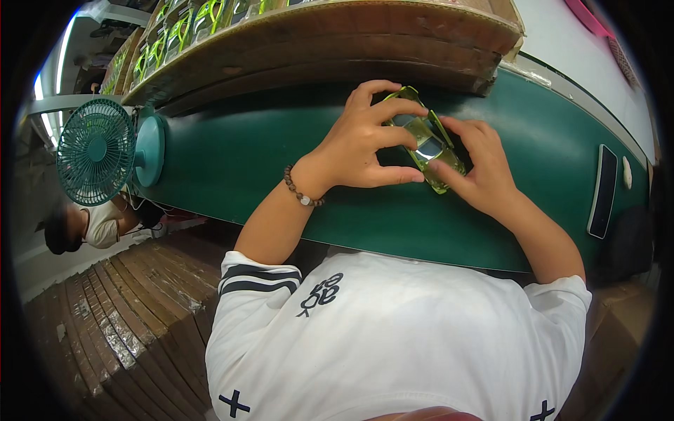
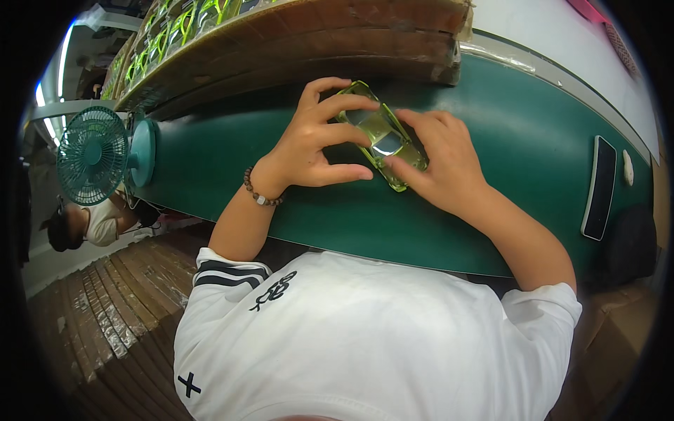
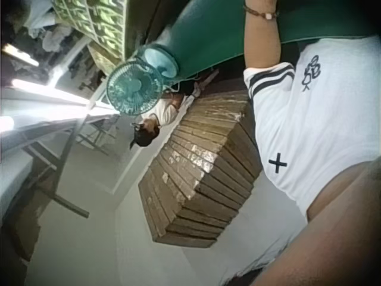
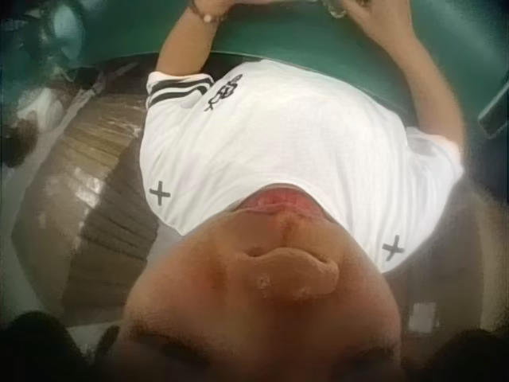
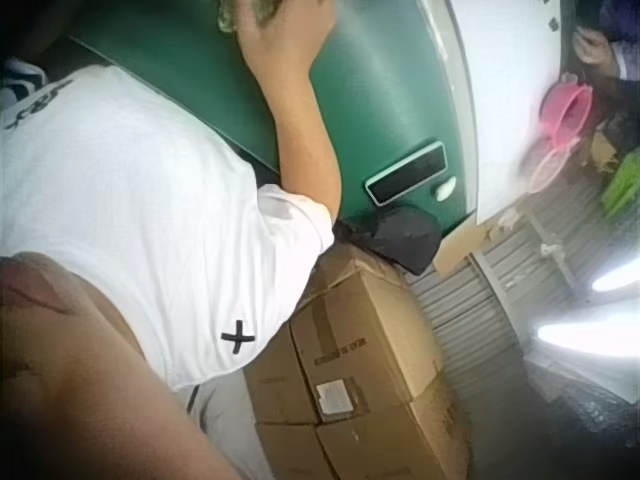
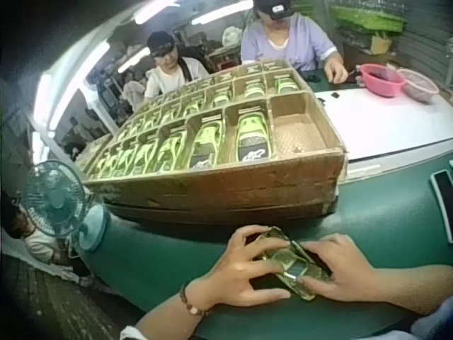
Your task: The person assembles small green toy cars by hand at a green workbench. They pick up a car body, insert a chassis, and attach wheels, then place the finished unit into a cardboard tray. The process is repeated for multiple units.
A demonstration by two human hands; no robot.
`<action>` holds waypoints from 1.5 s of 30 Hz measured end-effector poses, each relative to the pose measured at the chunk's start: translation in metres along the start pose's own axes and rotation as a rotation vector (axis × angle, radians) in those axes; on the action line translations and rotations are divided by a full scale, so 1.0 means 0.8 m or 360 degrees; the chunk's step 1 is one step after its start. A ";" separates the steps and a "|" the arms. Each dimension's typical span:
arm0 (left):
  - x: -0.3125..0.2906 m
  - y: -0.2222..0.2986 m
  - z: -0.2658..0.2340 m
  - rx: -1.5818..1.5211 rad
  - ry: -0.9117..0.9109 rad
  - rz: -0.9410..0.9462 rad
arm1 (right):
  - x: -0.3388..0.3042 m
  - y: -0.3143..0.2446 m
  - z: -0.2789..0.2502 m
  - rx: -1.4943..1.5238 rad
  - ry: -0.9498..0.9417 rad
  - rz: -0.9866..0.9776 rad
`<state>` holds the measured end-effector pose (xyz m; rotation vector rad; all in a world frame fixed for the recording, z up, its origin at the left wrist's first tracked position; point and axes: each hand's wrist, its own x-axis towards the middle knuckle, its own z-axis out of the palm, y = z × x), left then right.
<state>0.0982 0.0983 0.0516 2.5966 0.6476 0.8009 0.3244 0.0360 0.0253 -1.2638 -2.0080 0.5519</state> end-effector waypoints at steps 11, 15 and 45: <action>0.031 0.031 0.005 0.0310 -0.0280 -0.0170 | 0.006 -0.006 -0.001 -0.0210 -0.0005 0.0047; 0.042 0.030 0.012 0.0576 -0.0426 -0.0122 | 0.006 -0.012 -0.005 -0.0353 -0.0036 0.0098; 0.033 0.029 0.044 0.0208 -0.0212 -0.0159 | -0.004 -0.010 -0.012 -0.0490 0.0045 0.0180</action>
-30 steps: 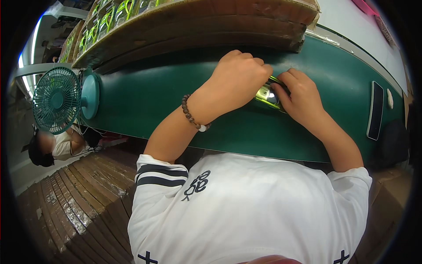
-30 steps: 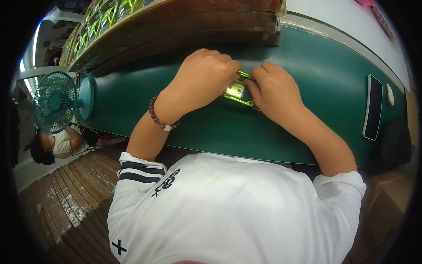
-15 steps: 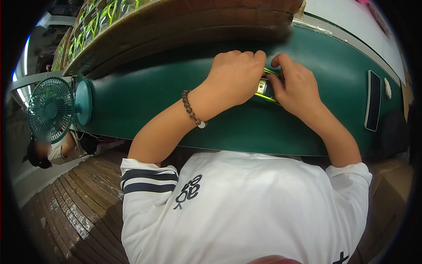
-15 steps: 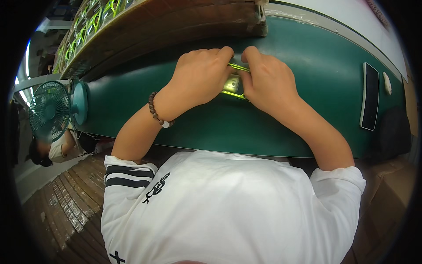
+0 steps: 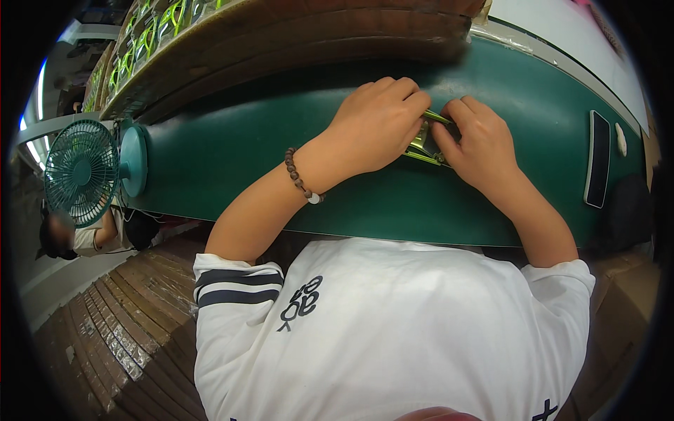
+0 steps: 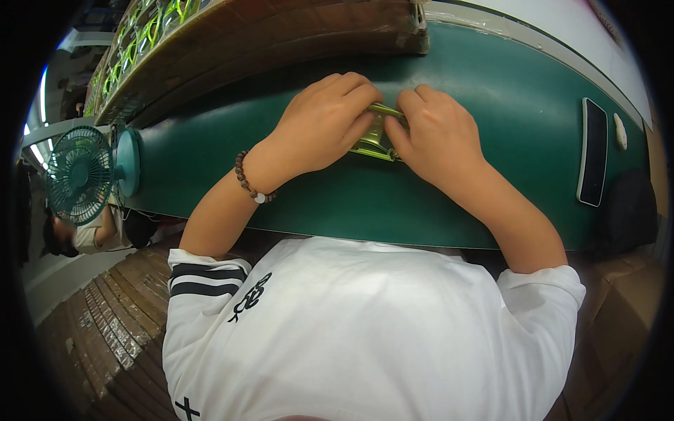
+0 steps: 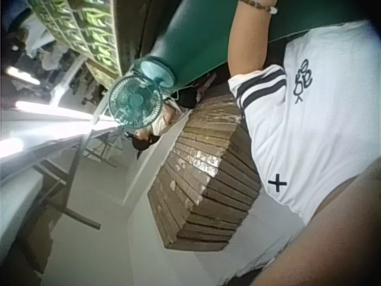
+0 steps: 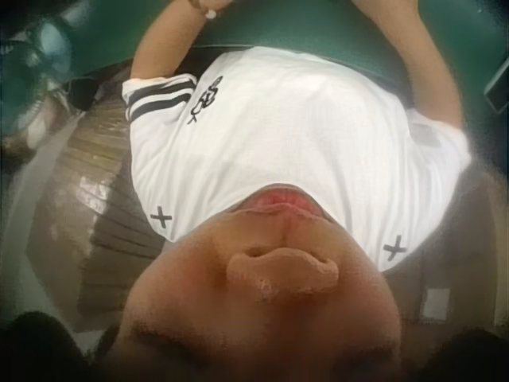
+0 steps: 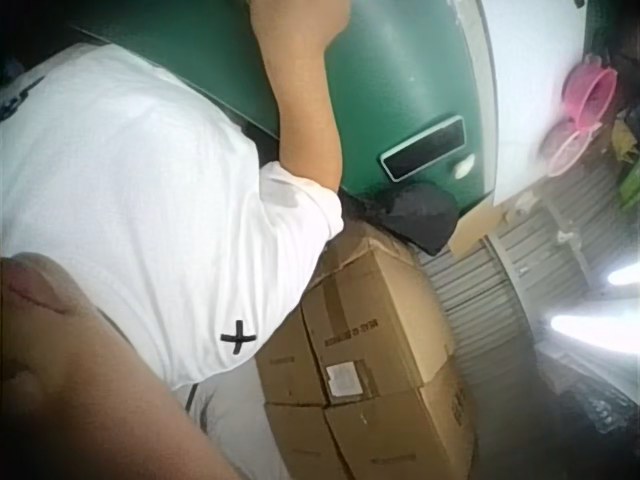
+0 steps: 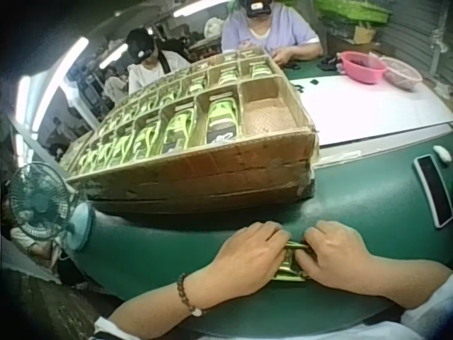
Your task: The person assembles small green toy cars by hand at a green workbench. They pick up a car body, insert a chassis, and attach wheels, then place the finished unit into a cardboard tray. The process is repeated for multiple units.
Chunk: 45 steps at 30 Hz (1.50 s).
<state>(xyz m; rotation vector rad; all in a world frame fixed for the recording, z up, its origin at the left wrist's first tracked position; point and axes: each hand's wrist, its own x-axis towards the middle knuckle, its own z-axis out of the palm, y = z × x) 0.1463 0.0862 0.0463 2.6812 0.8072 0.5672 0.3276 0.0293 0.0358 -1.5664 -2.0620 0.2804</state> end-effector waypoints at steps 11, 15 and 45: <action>-0.005 0.014 0.006 0.0353 0.0072 -0.0070 | -0.007 0.001 0.009 -0.0114 0.0043 -0.0110; -0.008 0.015 0.009 0.0372 0.0109 -0.0111 | -0.006 0.004 0.008 -0.0088 0.0136 -0.0228; -0.001 -0.028 -0.015 -0.1768 -0.0640 -0.0681 | 0.003 0.031 0.005 0.0779 -0.0418 -0.0213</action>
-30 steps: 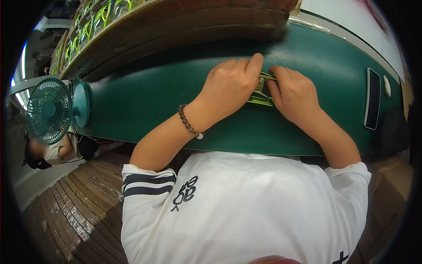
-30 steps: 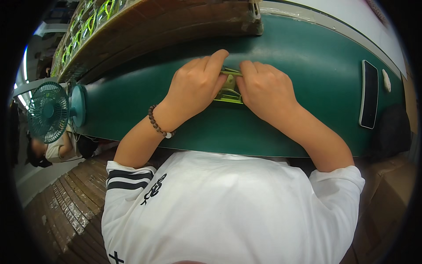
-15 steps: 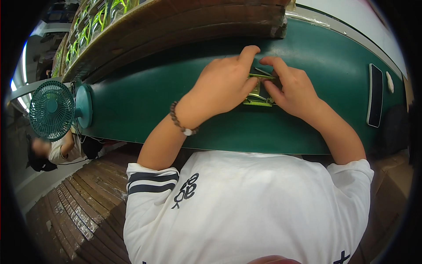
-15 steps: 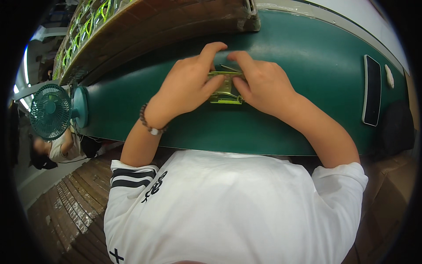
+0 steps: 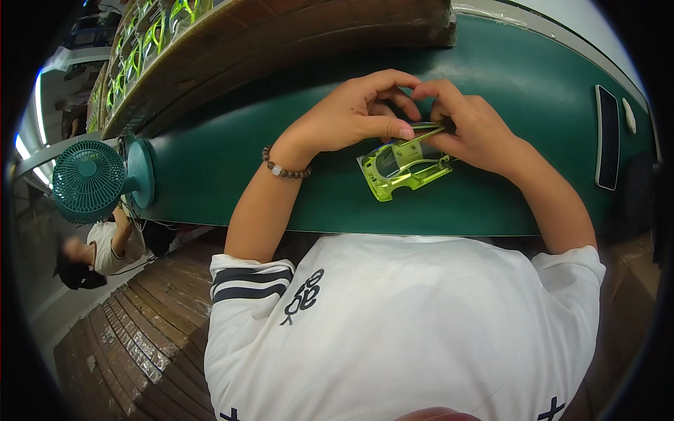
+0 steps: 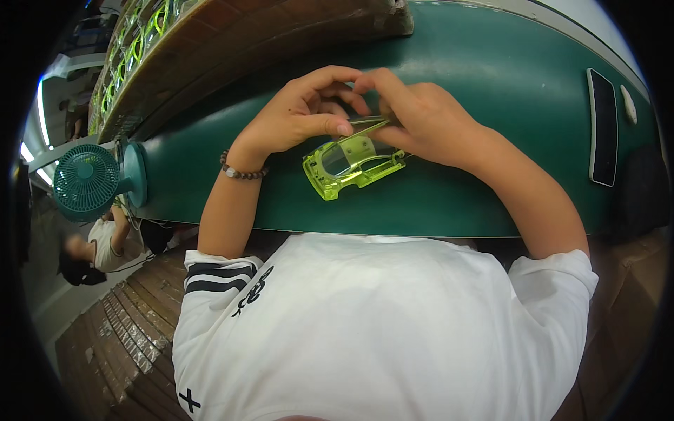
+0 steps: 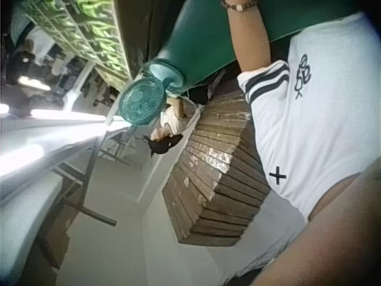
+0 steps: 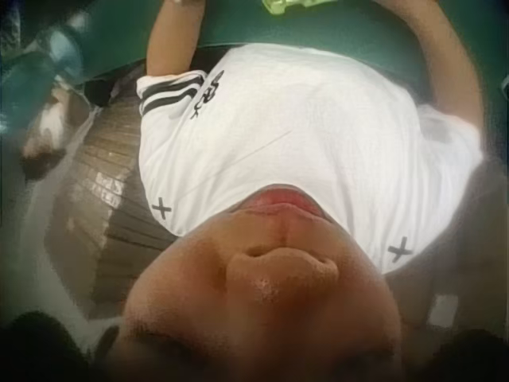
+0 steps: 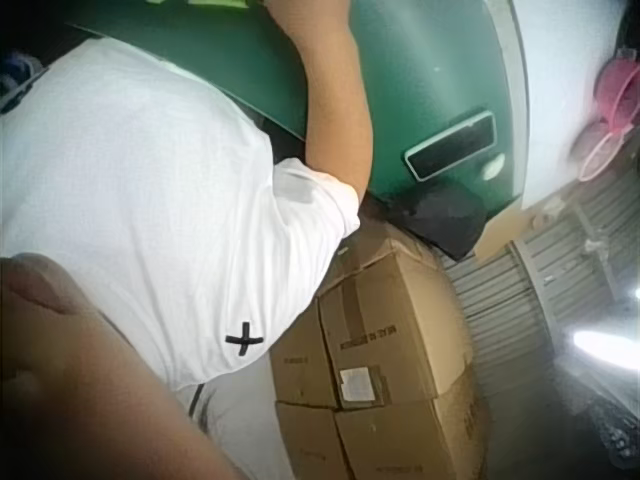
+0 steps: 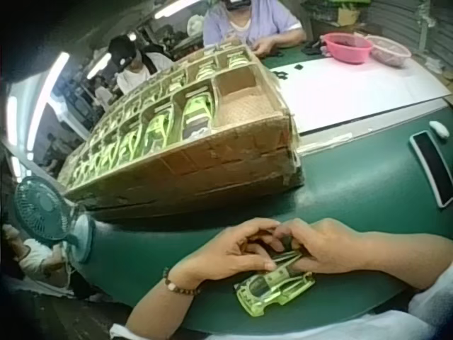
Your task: The person assembles small green toy cars by hand at a green workbench. They pick up a car body, insert a chassis, and attach wheels, then place the finished unit into a cardboard tray. The process is repeated for multiple units.
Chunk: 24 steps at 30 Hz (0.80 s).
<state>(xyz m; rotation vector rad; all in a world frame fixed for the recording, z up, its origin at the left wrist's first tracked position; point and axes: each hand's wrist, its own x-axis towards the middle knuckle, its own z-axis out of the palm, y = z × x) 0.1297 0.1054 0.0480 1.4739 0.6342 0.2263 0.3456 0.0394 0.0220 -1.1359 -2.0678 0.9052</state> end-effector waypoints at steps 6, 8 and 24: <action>0.001 -0.006 0.017 -0.0020 0.0171 0.0140 | 0.000 0.004 0.010 -0.0097 0.0059 -0.0287; 0.001 -0.009 0.018 0.0025 0.0207 0.0180 | 0.000 0.002 0.015 -0.0061 0.0095 -0.0340; 0.010 -0.036 0.026 0.0478 0.0692 0.1026 | 0.007 -0.002 0.011 -0.0470 0.0637 -0.0478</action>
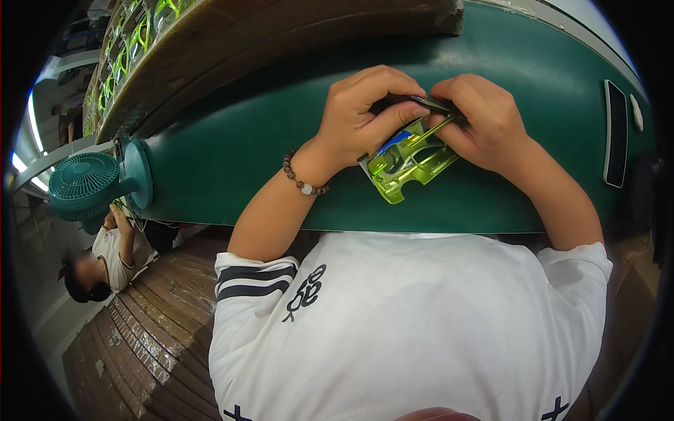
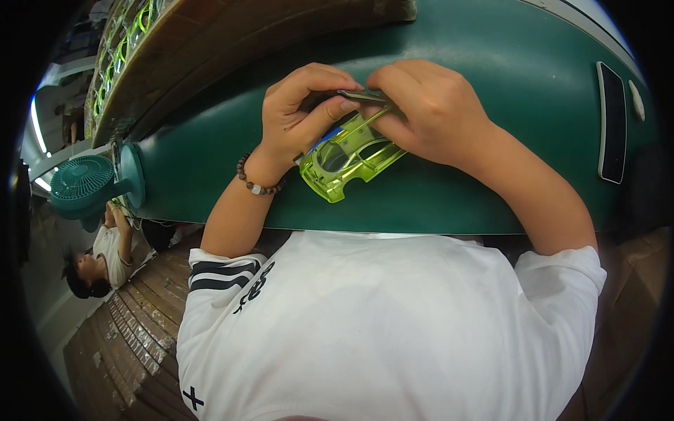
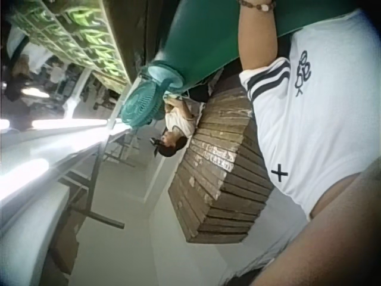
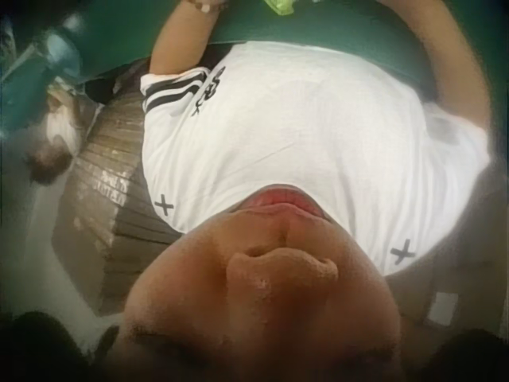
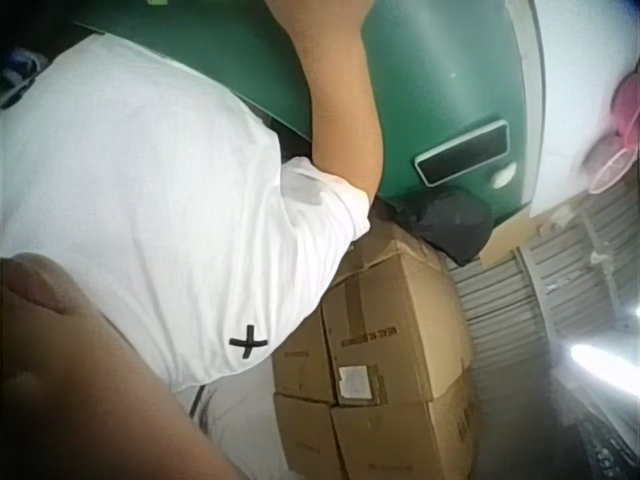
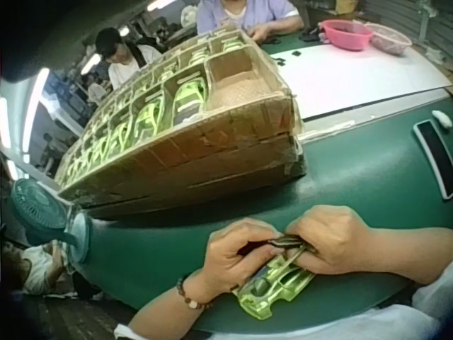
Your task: The person assembles small green toy cars by hand at a green workbench. They pick up a car body, insert a chassis, and attach wheels, then place the finished unit into a cardboard tray. The process is repeated for multiple units.
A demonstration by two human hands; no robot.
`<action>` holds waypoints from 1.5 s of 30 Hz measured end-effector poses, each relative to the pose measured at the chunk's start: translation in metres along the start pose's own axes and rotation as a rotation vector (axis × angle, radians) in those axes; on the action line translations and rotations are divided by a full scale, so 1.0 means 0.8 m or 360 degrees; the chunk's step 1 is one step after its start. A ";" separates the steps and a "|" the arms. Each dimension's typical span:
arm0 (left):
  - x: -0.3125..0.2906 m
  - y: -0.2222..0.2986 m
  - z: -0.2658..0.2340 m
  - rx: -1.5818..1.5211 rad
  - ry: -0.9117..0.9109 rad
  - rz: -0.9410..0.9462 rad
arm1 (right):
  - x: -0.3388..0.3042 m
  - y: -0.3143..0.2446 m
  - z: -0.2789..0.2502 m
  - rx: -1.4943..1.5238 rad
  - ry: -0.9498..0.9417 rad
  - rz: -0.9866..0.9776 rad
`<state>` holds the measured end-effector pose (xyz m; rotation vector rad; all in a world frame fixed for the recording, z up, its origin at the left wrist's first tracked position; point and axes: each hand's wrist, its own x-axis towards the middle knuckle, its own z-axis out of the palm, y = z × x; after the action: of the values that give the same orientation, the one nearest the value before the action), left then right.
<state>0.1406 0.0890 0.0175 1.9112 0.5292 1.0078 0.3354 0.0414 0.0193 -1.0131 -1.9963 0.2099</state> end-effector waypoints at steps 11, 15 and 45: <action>-0.008 0.005 0.008 -0.0355 0.0104 -0.0279 | 0.003 -0.003 0.002 0.0039 -0.0025 -0.0056; -0.005 0.005 0.007 -0.0273 0.0061 -0.0271 | -0.002 -0.004 0.003 0.0343 -0.0130 0.0260; 0.000 0.022 0.008 0.0251 -0.0127 -0.0081 | -0.001 -0.007 -0.003 0.0731 -0.0509 0.0269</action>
<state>0.1458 0.0766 0.0310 2.0575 0.6233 0.8751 0.3343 0.0363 0.0228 -0.8838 -2.0037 0.9279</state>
